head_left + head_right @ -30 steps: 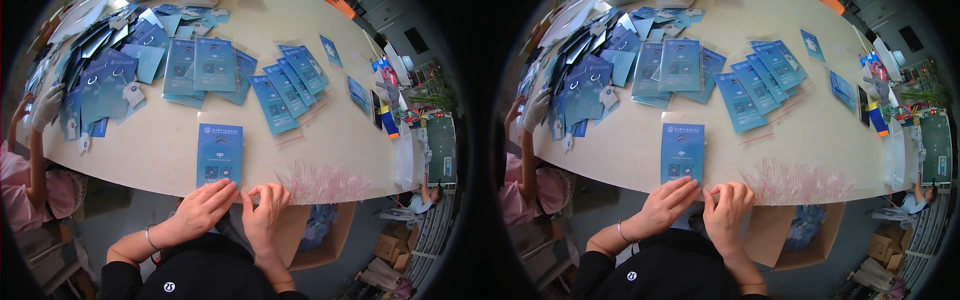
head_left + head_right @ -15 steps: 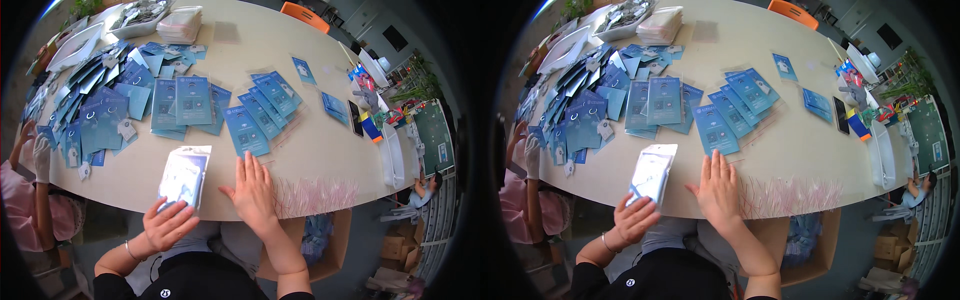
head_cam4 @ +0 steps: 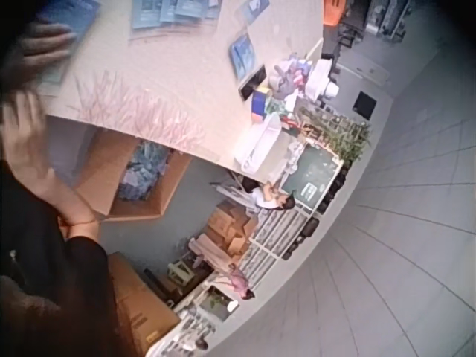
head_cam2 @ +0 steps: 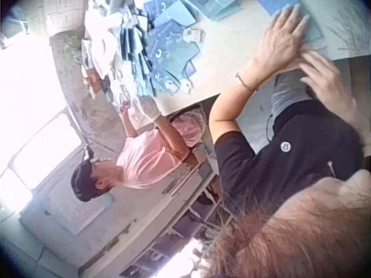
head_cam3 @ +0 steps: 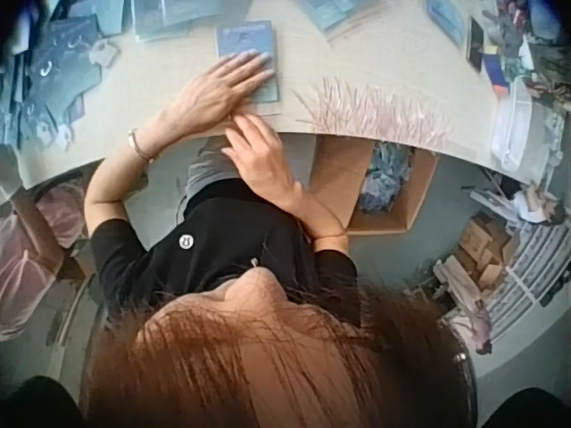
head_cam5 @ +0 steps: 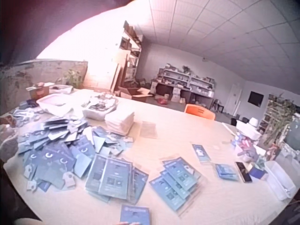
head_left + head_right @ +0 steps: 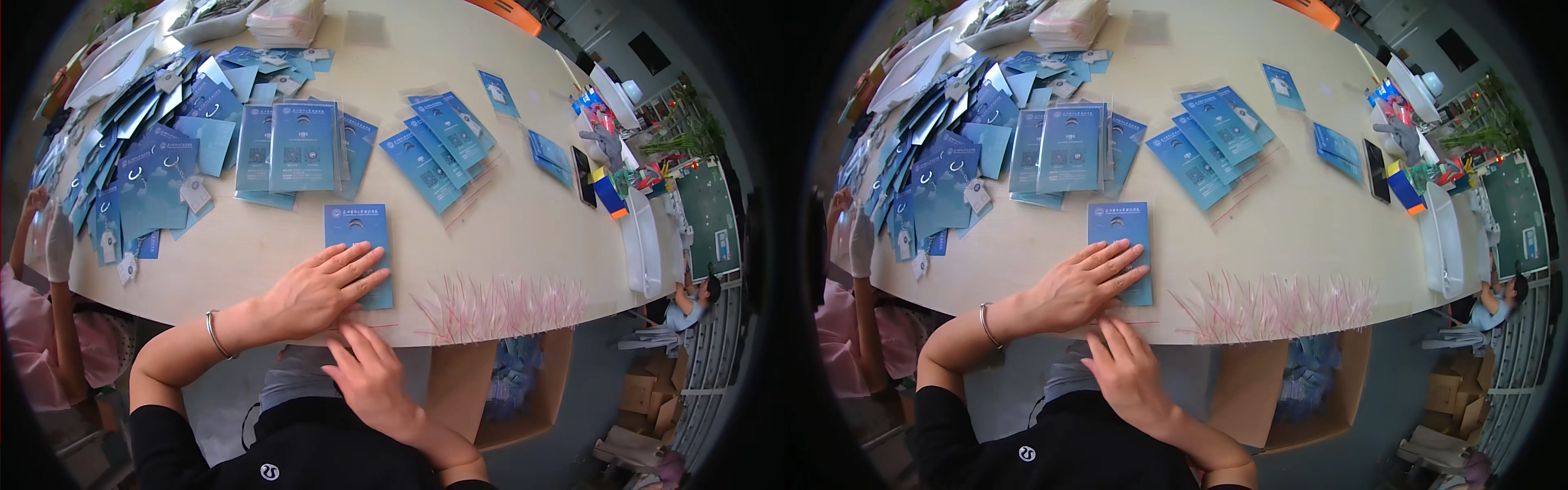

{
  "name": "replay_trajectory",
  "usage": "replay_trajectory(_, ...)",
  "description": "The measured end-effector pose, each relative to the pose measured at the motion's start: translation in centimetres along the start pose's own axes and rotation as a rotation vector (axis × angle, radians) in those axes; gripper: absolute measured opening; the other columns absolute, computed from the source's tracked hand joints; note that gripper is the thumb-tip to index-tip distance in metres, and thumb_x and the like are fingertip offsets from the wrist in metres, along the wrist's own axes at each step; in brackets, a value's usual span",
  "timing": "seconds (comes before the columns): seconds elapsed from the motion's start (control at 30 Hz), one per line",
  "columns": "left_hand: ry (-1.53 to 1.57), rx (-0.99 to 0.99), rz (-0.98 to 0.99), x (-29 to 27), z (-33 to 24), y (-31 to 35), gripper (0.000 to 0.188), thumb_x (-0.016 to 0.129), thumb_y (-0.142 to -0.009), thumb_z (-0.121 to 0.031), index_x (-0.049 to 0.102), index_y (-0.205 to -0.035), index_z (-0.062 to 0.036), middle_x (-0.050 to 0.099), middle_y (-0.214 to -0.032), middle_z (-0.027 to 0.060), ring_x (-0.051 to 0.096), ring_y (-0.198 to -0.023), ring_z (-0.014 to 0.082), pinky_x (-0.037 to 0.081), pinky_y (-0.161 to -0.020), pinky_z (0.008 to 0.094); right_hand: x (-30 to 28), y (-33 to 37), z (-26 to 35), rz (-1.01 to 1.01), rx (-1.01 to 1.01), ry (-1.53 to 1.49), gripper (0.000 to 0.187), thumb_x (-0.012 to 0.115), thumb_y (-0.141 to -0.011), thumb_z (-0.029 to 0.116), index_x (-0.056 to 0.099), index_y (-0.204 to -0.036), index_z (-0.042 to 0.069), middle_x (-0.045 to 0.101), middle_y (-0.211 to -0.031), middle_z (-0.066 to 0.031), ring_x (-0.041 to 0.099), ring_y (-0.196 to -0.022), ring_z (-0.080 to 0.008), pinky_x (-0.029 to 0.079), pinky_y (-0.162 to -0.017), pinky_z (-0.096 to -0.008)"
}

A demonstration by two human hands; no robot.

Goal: The person places blue keychain cards into clear plastic bags and seals them with pink twist ties. They repeatedly pick up a card, insert it into a bag, and secure the bag with a twist tie, stacking the finished packages on the table.

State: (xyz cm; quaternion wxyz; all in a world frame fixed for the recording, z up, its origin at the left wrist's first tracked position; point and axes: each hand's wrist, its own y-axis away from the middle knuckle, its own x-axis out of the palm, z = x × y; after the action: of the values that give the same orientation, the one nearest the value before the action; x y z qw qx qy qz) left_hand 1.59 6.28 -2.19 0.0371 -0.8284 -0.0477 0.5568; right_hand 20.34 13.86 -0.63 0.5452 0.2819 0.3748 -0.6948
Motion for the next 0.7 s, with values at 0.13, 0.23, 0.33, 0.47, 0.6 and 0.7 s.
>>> replay_trajectory(0.13, -0.077, -0.022, -0.005, 0.1, -0.8, 0.8, 0.056, 0.056, -0.098, -0.035, 0.045, -0.150, -0.0170, 0.034, -0.158, 0.0185, 0.033, -0.146, 0.0371, 0.026, -0.119, 0.0497, -3.3, 0.8, -3.2, -0.176, 0.187, -0.022, 0.028, 0.078, -0.076, 0.004, 0.070, -0.104, 0.004, 0.064, -0.105, -0.0096, 0.062, -0.097, -0.0294, 0.051, -0.082, -0.0407)
replay_trajectory(0.23, -0.120, -0.012, 0.006, -0.3, -1.1, 0.8, 0.055, 0.057, -0.098, -0.040, 0.046, -0.149, -0.0219, 0.034, -0.158, 0.0200, 0.034, -0.146, 0.0375, 0.027, -0.118, 0.0499, -3.6, 0.3, -4.9, -0.198, 0.237, 0.040, 0.024, 0.078, -0.076, 0.004, 0.070, -0.098, 0.006, 0.061, -0.097, -0.0081, 0.059, -0.090, -0.0280, 0.049, -0.077, -0.0408)
replay_trajectory(0.33, -0.101, -0.032, 0.017, -0.5, -1.1, 0.8, 0.055, 0.060, -0.096, -0.039, 0.048, -0.148, -0.0249, 0.034, -0.158, 0.0208, 0.034, -0.145, 0.0379, 0.027, -0.118, 0.0503, -3.4, -0.3, -5.4, -0.164, 0.125, 0.144, 0.015, 0.076, -0.079, 0.008, 0.066, -0.089, 0.007, 0.056, -0.090, -0.0069, 0.056, -0.091, -0.0261, 0.045, -0.077, -0.0395)
replay_trajectory(0.47, -0.078, -0.053, 0.043, -0.6, -1.3, 0.4, 0.057, 0.065, -0.092, -0.036, 0.051, -0.146, -0.0243, 0.033, -0.159, 0.0206, 0.032, -0.146, 0.0380, 0.027, -0.118, 0.0503, -3.7, 0.2, -5.4, -0.035, 0.049, 0.238, 0.011, 0.069, -0.085, 0.011, 0.060, -0.087, 0.006, 0.053, -0.090, -0.0080, 0.053, -0.093, -0.0269, 0.043, -0.080, -0.0400)
replay_trajectory(0.6, -0.091, -0.067, 0.062, -0.5, -1.7, -0.4, 0.061, 0.070, -0.087, -0.033, 0.053, -0.145, -0.0239, 0.031, -0.160, 0.0206, 0.029, -0.148, 0.0379, 0.025, -0.119, 0.0505, -5.7, 3.3, -3.2, 0.131, -0.030, -0.251, 0.013, 0.070, -0.087, 0.013, 0.058, -0.087, 0.006, 0.051, -0.090, -0.0079, 0.051, -0.092, -0.0280, 0.043, -0.085, -0.0382)
replay_trajectory(0.7, -0.119, -0.132, 0.072, -0.6, -1.6, 0.9, 0.062, 0.071, -0.086, -0.031, 0.053, -0.145, -0.0237, 0.030, -0.160, 0.0210, 0.028, -0.149, 0.0377, 0.023, -0.120, 0.0507, -12.0, 4.8, -6.1, -0.112, 0.066, -0.264, 0.012, 0.069, -0.088, 0.008, 0.058, -0.087, 0.005, 0.053, -0.089, -0.0085, 0.053, -0.086, -0.0248, 0.045, -0.082, -0.0350)
